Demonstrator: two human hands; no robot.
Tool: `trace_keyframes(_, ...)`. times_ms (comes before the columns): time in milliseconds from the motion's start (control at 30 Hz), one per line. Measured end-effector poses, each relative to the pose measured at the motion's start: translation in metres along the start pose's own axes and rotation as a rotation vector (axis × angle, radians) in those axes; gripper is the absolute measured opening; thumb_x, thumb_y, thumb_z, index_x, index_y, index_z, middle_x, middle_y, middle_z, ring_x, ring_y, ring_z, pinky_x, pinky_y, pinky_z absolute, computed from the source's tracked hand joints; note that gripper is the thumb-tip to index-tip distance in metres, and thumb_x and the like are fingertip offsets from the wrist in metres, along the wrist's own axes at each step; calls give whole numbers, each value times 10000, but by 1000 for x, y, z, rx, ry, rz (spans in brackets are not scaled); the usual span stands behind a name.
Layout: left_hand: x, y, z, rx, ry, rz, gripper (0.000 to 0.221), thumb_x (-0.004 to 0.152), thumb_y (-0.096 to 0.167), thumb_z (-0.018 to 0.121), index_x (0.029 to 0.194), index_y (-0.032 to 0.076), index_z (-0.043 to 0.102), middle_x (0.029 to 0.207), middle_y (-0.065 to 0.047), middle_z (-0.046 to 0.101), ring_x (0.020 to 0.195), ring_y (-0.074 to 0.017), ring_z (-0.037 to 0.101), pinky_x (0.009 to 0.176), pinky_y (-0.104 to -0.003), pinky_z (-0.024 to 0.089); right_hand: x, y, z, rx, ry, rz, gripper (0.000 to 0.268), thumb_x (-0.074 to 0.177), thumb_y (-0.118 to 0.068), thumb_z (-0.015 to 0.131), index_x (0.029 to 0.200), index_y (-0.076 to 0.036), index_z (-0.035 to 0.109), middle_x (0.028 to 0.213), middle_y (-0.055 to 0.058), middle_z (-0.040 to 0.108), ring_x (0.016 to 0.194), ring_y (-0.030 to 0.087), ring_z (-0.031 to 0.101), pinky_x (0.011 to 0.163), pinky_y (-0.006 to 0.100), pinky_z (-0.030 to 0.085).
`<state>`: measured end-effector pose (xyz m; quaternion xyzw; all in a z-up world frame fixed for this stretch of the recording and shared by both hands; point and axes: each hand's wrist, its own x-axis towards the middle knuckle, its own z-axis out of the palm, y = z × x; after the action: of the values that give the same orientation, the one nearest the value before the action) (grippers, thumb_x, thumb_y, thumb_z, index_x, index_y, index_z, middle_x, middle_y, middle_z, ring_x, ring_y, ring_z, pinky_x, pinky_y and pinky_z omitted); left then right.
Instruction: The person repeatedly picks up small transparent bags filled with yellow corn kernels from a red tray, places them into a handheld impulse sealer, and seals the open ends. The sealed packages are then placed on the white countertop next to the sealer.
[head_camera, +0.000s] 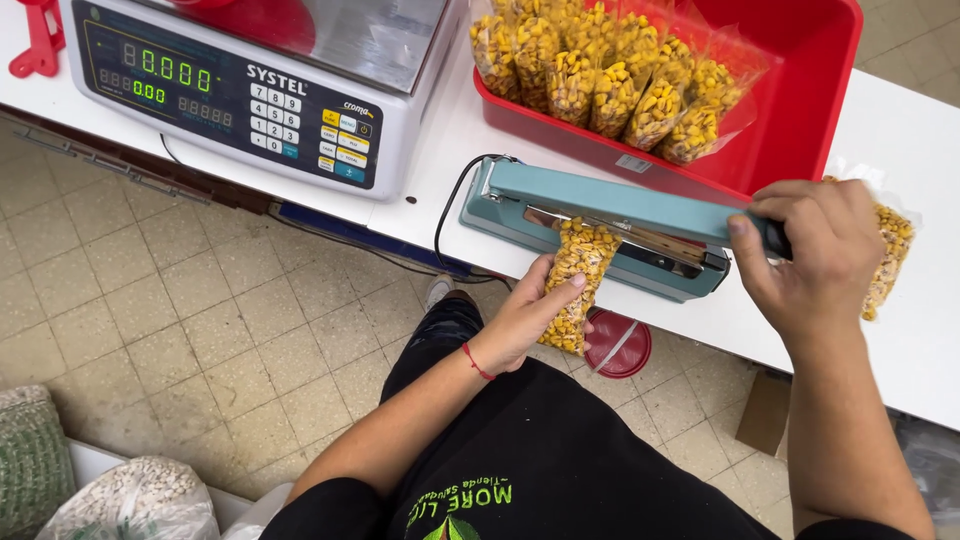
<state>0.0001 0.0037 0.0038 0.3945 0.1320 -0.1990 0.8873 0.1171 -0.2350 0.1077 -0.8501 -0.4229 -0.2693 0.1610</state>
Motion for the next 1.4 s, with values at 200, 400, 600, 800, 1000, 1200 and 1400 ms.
trace_keyframes(200, 2, -3, -2, -9, -6, 47, 466, 984, 292, 600, 1360, 68, 439, 1220, -139, 614, 747, -211, 709, 739, -333, 624, -62, 8, 31, -103, 411, -517, 184, 972, -175, 799, 1101, -79, 709, 983, 151, 761, 1141, 388, 547, 690, 521, 447)
trace_keyframes(400, 3, -16, -4, -24, 17, 148, 614, 1020, 271, 667, 1464, -44, 383, 1156, -240, 616, 935, -281, 737, 679, -391, 642, -48, -15, 64, -9, -238, -68, 572, 993, -561, 480, 1406, -215, 672, 1230, 37, 696, 1026, 296, 640, 879, 420, 512)
trace_keyframes(600, 5, -18, -6, -60, 16, 136, 593, 1019, 251, 671, 1440, -52, 382, 1045, -250, 625, 784, -298, 752, 588, -415, 654, -42, 16, 63, 106, -689, 18, 702, 1010, -614, 252, 1535, -208, 483, 1209, 202, 663, 1075, 459, 646, 986, 548, 490)
trace_keyframes(800, 1, -10, -2, -38, 13, 127, 592, 1016, 265, 670, 1428, -59, 394, 1054, -251, 629, 797, -304, 755, 612, -419, 661, 16, 0, 78, 392, -699, -176, 725, 1005, -650, 293, 1550, -198, 447, 1698, 121, 305, 1565, 344, 239, 1220, 474, 255)
trace_keyframes(1000, 3, -15, -4, -54, 15, 120, 609, 1014, 272, 680, 1441, -47, 384, 1045, -247, 643, 802, -304, 757, 618, -419, 661, -5, 21, 125, 473, -789, -224, 920, 913, -758, 440, 1520, -68, 486, 1515, 296, 478, 1477, 497, 328, 1161, 613, 297)
trace_keyframes(1200, 5, -16, -6, -94, 7, 123, 600, 1010, 254, 686, 1442, -40, 391, 996, -244, 647, 755, -317, 756, 584, -426, 662, -15, 36, 147, 261, -871, -317, 968, 865, -851, 393, 1525, -151, 491, 1468, 193, 566, 1495, 375, 385, 1205, 536, 280)
trace_keyframes(1400, 6, -16, -7, -63, 4, 114, 607, 1010, 266, 684, 1441, -45, 391, 1009, -243, 642, 778, -325, 754, 594, -431, 660, 38, 8, 97, 199, -840, -344, 992, 850, -869, 385, 1535, -157, 473, 1472, 136, 576, 1530, 344, 338, 1228, 555, 227)
